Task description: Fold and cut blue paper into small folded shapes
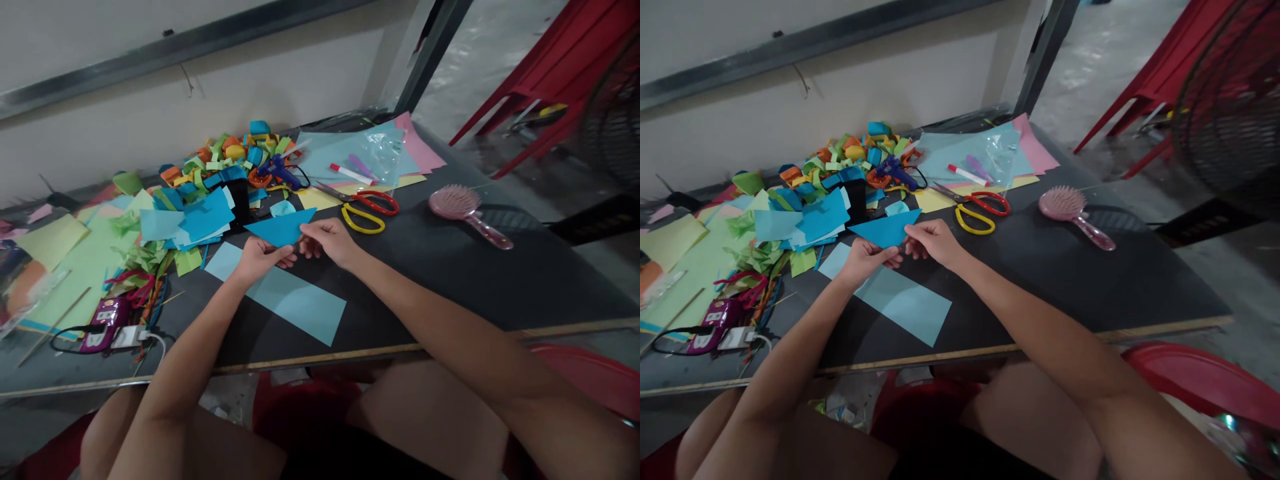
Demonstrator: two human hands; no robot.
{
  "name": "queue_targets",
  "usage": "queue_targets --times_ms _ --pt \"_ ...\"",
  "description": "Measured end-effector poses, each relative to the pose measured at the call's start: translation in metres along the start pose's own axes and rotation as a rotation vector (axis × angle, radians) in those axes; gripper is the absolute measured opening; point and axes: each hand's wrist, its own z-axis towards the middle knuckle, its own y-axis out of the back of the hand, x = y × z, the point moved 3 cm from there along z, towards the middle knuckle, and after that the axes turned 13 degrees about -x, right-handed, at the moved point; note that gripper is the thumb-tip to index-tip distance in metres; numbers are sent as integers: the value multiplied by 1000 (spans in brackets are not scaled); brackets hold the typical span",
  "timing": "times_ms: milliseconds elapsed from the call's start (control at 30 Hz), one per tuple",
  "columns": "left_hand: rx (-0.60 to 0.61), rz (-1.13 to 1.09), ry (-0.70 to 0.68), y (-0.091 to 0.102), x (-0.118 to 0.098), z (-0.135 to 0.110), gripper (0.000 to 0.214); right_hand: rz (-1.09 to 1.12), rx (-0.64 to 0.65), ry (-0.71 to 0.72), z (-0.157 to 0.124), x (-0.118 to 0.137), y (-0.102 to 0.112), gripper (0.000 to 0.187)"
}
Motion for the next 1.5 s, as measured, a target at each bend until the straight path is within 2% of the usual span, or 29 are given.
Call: queue_targets --times_ms 200,333,433,533,667,900,1067,1200,1500 --pt "38 -55 9 -2 1 -1 45 -79 -164 291 -3 11 10 39" --pt "18 -29 6 0 -2 -2 45 -53 -218 340 -3 16 12 36" --pt "23 -9 5 4 -3 -1 45 36 -216 332 1 19 18 25" --pt "95 8 -3 7 -3 0 41 51 -197 408 5 24 26 38" --pt "153 30 -3 8 -1 0 37 -9 -266 497 5 30 35 20" --pt "175 33 -3 6 2 1 38 -70 -292 441 5 30 37 26" --pt "184 49 -26 6 2 2 38 -92 -357 385 2 32 38 24" --pt "191 25 -47 5 0 2 45 -82 -374 360 2 32 39 27" --pt "167 -17 -55 4 -3 3 47 -14 -368 384 4 30 40 25"
